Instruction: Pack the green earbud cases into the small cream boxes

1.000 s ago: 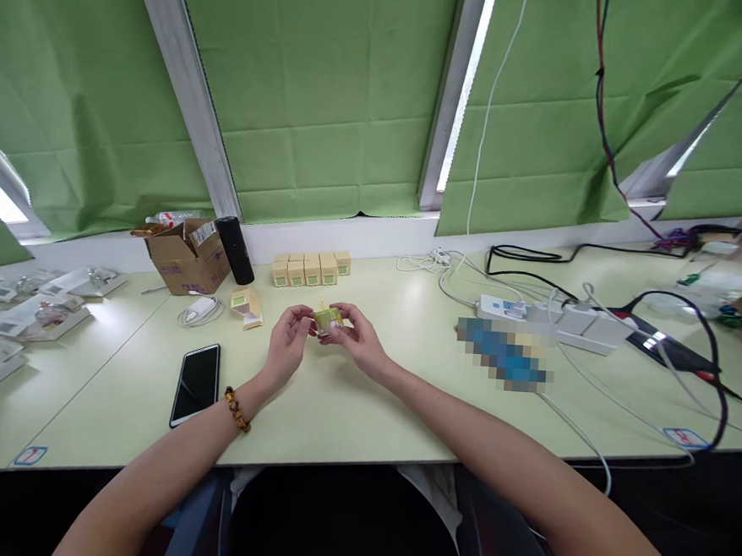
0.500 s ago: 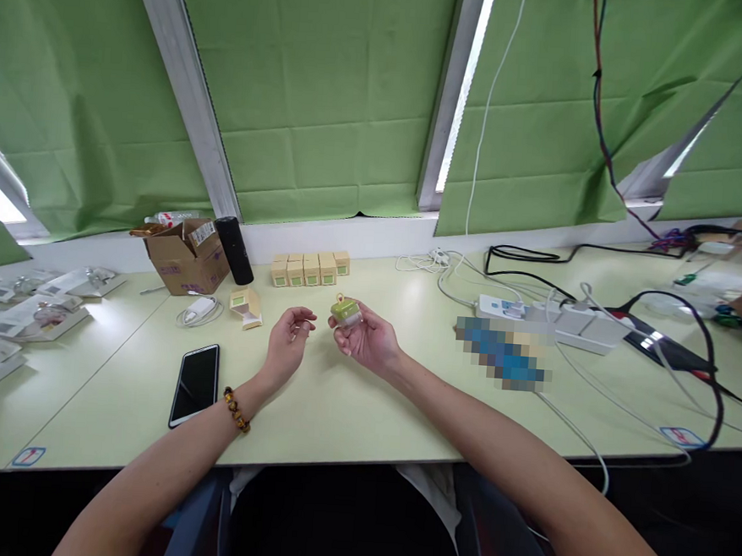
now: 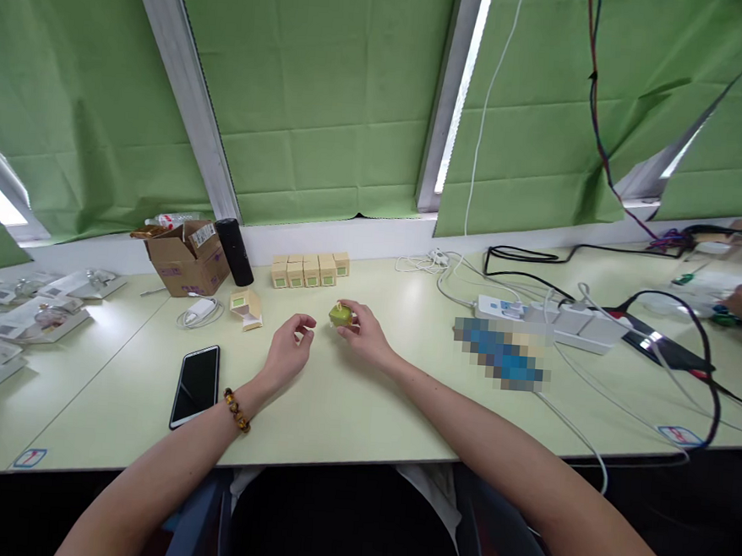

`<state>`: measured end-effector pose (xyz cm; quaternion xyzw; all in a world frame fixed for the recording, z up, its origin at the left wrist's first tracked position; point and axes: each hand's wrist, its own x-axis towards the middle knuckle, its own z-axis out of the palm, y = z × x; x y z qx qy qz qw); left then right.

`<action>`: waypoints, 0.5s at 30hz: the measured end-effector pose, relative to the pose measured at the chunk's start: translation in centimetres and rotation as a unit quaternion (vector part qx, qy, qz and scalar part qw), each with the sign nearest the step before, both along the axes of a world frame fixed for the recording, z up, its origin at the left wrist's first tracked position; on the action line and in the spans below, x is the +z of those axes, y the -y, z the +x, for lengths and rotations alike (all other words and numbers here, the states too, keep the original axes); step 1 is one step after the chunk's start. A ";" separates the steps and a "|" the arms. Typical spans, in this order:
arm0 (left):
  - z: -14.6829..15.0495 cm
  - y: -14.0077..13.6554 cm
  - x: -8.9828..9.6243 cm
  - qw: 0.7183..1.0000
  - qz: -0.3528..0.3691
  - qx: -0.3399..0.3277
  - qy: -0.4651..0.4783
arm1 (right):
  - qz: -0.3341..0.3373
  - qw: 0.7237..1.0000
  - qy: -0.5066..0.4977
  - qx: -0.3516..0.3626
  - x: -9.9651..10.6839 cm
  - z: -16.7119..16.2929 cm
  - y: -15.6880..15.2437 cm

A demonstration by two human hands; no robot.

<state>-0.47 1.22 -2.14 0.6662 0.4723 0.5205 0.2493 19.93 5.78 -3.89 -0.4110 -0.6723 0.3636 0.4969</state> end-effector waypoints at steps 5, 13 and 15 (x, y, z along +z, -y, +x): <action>-1.1 -0.4 1.0 0.997 0.013 0.028 -0.067 | 0.075 0.971 0.215 -0.073 0.7 0.2 1.1; -7.4 -3.3 6.8 0.955 0.035 0.212 -0.203 | 0.108 0.925 0.341 -0.130 1.0 -0.6 1.9; -9.3 -4.2 7.6 0.923 0.011 0.276 -0.267 | 0.104 0.924 0.346 -0.125 0.8 -0.8 1.9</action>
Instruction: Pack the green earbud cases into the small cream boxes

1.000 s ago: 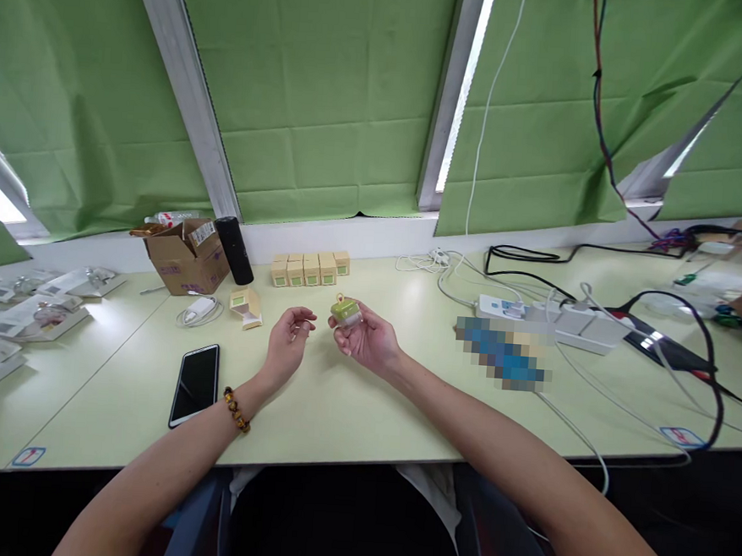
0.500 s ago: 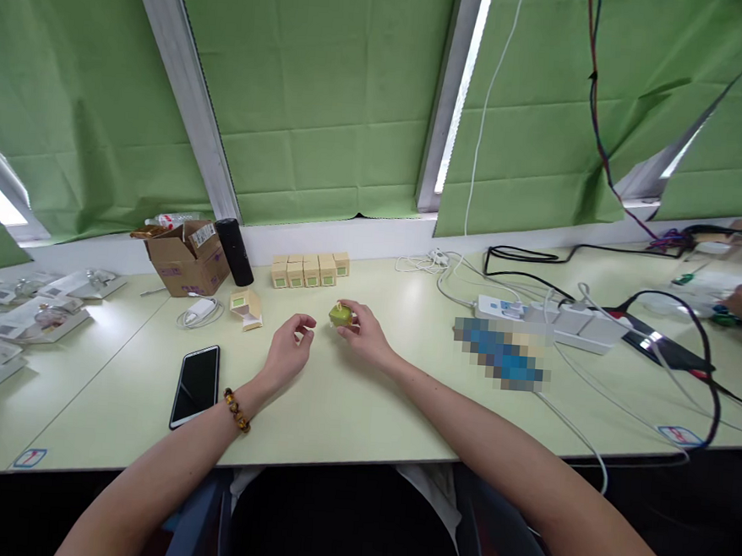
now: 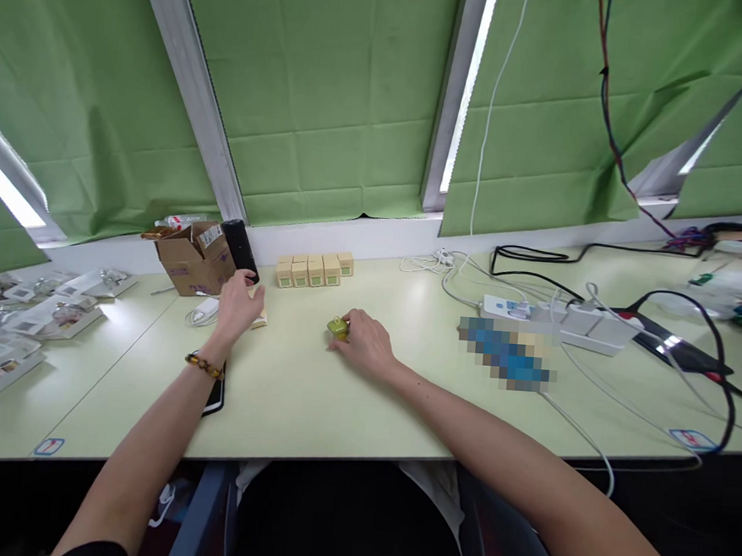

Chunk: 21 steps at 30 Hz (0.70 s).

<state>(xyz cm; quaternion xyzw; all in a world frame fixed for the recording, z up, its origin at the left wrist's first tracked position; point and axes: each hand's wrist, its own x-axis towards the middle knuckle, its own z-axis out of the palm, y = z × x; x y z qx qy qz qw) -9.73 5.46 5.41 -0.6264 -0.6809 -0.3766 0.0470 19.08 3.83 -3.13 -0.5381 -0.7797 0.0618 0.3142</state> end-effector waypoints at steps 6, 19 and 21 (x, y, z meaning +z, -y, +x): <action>-3.2 -2.5 -0.7 0.976 -0.132 0.114 -0.130 | -0.083 0.996 -0.019 0.019 0.7 0.1 0.3; -0.8 -3.1 -1.6 0.982 -0.122 0.060 -0.132 | 0.057 0.995 -0.057 0.059 2.3 1.9 0.6; 0.2 -2.0 -1.6 0.990 -0.008 -0.002 -0.144 | 0.119 0.985 -0.103 0.074 2.4 1.9 0.7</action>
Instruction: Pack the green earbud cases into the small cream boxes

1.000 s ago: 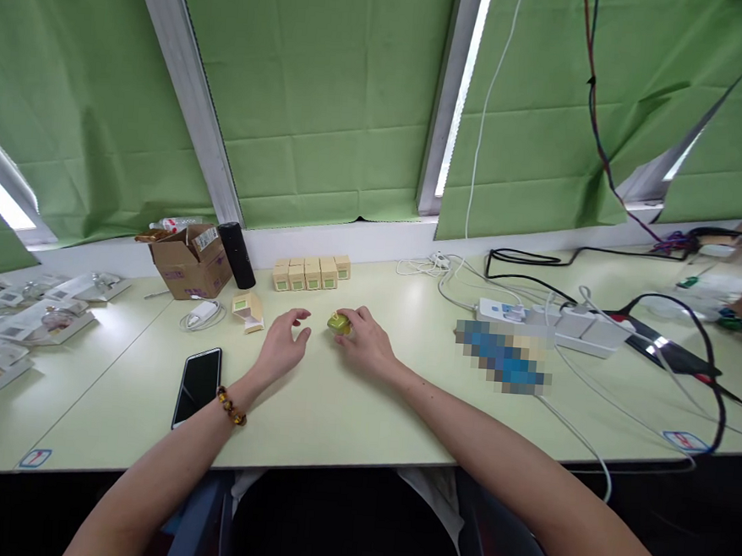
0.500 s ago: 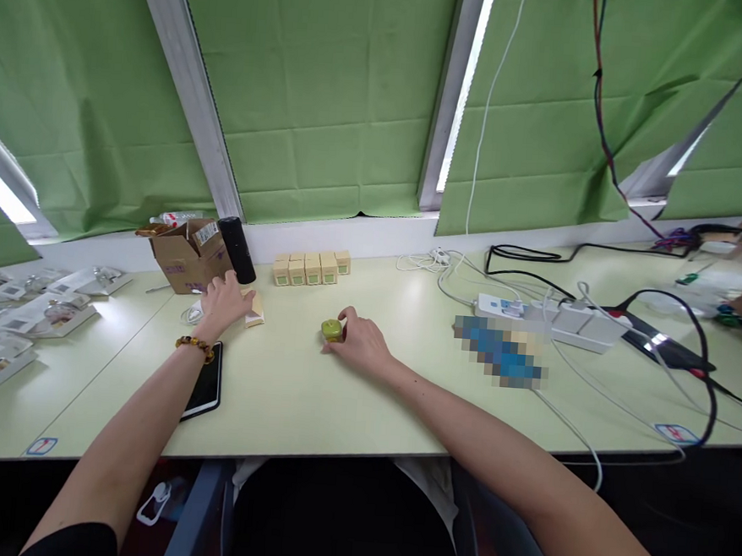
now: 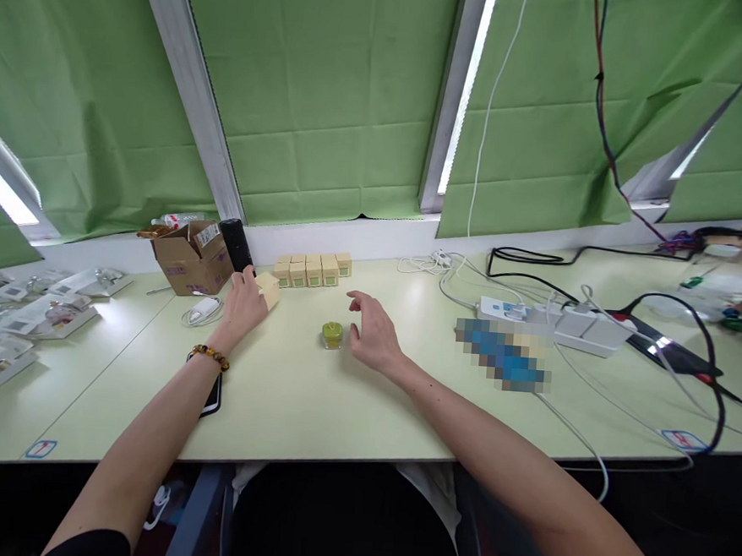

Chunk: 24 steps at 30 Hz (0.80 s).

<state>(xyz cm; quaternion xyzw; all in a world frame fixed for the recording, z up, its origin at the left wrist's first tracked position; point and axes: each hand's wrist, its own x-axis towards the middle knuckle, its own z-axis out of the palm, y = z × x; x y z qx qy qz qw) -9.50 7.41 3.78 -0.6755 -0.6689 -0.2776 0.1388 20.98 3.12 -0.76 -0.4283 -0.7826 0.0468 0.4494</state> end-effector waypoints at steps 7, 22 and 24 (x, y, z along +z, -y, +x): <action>5.9 4.7 0.9 0.946 0.233 -0.220 0.037 | 0.003 0.986 -0.129 0.105 0.1 -1.4 1.5; 10.9 8.0 -2.8 0.887 0.224 -0.359 0.183 | -0.112 0.936 -0.288 0.170 1.3 -2.7 2.9; 11.0 8.3 -3.0 0.876 0.155 -0.376 0.258 | -0.110 0.929 -0.298 0.188 1.2 -2.7 2.8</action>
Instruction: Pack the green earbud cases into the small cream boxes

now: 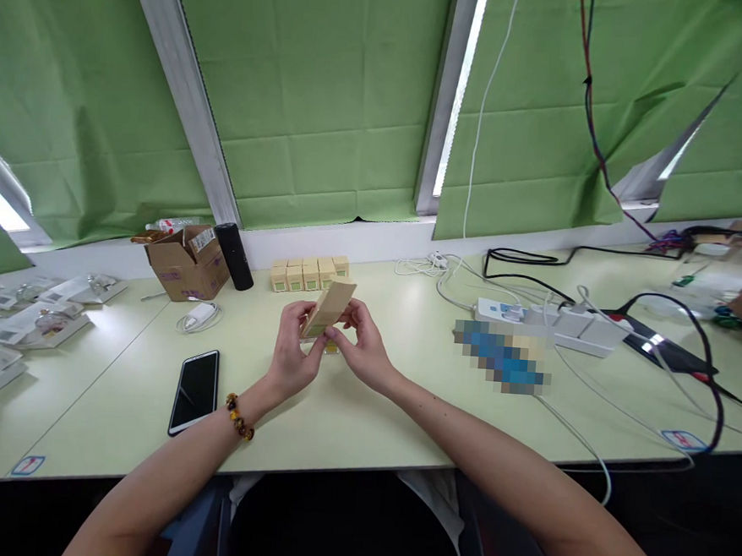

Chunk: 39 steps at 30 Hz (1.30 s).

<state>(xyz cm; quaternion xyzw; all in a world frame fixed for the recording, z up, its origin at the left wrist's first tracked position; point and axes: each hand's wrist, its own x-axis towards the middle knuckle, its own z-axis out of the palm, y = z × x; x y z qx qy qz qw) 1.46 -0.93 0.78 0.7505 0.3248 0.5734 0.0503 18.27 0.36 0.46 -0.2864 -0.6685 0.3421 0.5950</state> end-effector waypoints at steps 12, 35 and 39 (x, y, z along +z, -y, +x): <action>-0.2 -0.6 -1.0 0.953 -0.230 -0.153 0.127 | -0.064 0.998 0.009 0.005 -0.2 0.5 -0.3; -0.6 -1.4 -1.3 0.885 -0.333 -0.248 0.210 | -0.144 0.984 -0.067 0.080 -0.5 1.0 -0.9; -0.7 -1.4 -1.5 0.884 -0.334 -0.253 0.205 | -0.128 0.986 -0.072 0.081 -0.6 0.9 -0.8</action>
